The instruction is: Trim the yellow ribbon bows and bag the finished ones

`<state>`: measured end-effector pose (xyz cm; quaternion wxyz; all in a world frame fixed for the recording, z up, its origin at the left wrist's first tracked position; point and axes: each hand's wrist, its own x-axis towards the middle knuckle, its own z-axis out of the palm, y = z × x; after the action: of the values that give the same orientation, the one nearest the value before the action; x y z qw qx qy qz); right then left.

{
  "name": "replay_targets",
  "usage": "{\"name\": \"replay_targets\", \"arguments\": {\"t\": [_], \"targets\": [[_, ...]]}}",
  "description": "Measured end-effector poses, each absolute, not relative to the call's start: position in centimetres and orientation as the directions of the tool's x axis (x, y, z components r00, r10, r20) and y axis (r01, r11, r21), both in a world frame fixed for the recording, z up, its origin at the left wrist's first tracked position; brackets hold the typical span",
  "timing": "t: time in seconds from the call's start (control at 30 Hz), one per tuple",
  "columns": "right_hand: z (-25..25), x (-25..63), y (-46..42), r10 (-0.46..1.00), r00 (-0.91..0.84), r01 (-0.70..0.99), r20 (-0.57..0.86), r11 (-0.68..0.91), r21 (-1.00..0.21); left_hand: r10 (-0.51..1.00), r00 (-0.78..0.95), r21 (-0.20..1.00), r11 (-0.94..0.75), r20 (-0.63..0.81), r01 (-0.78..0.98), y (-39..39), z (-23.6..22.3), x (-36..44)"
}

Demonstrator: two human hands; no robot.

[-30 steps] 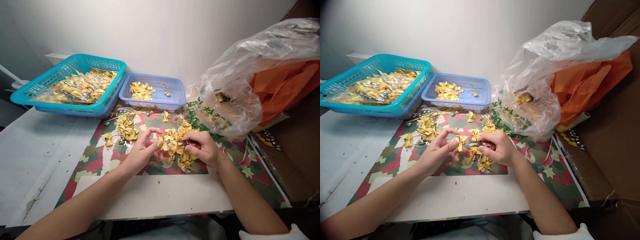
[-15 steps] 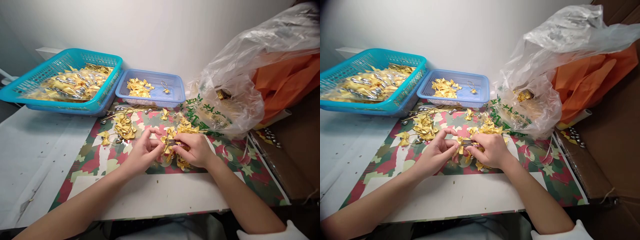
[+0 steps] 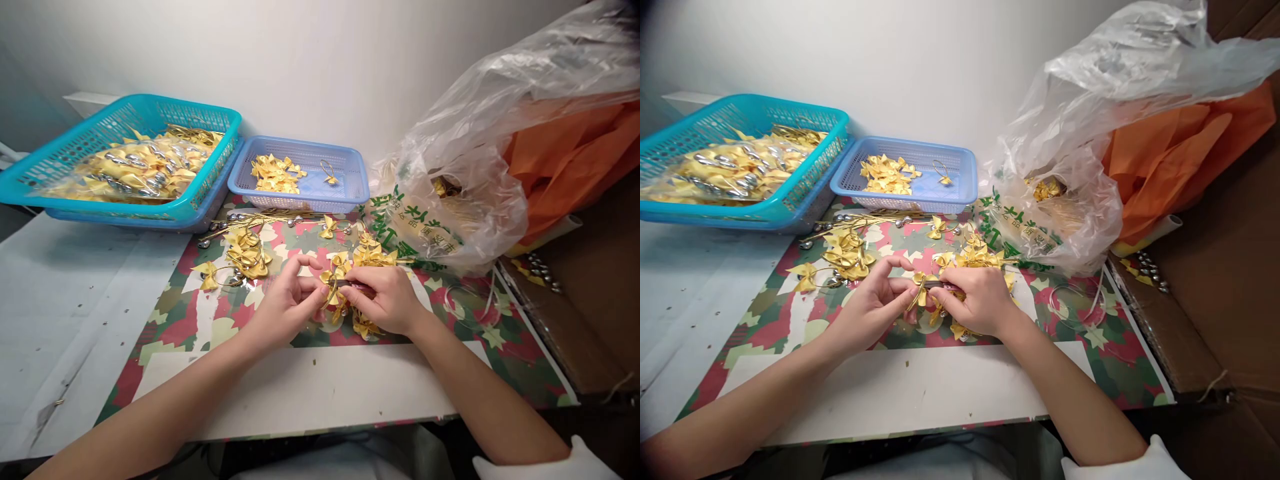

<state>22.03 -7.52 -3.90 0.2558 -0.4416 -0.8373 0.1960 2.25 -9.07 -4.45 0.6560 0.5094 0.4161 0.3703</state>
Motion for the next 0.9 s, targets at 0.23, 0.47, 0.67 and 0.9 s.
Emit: {"name": "replay_targets", "arguments": {"t": [0.23,0.47,0.67,0.9], "targets": [[-3.9,21.8,-7.6,0.863,-0.454,0.66,0.221,0.492,-0.567,0.914,0.363,0.976,0.213,-0.179,-0.054,-9.0,-4.4,2.3],[-3.9,21.7,-7.6,0.863,-0.454,0.672,0.221,0.495,-0.551,0.912,0.371,0.976,0.21,-0.177,-0.05,-8.9,-4.6,2.2],[-3.7,21.7,-7.6,0.872,-0.428,0.688,0.239,0.486,-0.539,0.913,0.361,0.973,0.223,-0.19,-0.053,-8.9,-4.5,2.2],[-3.4,22.9,-7.1,0.857,-0.456,0.692,0.237,0.51,-0.511,0.906,0.36,0.952,0.28,-0.221,-0.121,-8.6,-4.6,1.8]]}}
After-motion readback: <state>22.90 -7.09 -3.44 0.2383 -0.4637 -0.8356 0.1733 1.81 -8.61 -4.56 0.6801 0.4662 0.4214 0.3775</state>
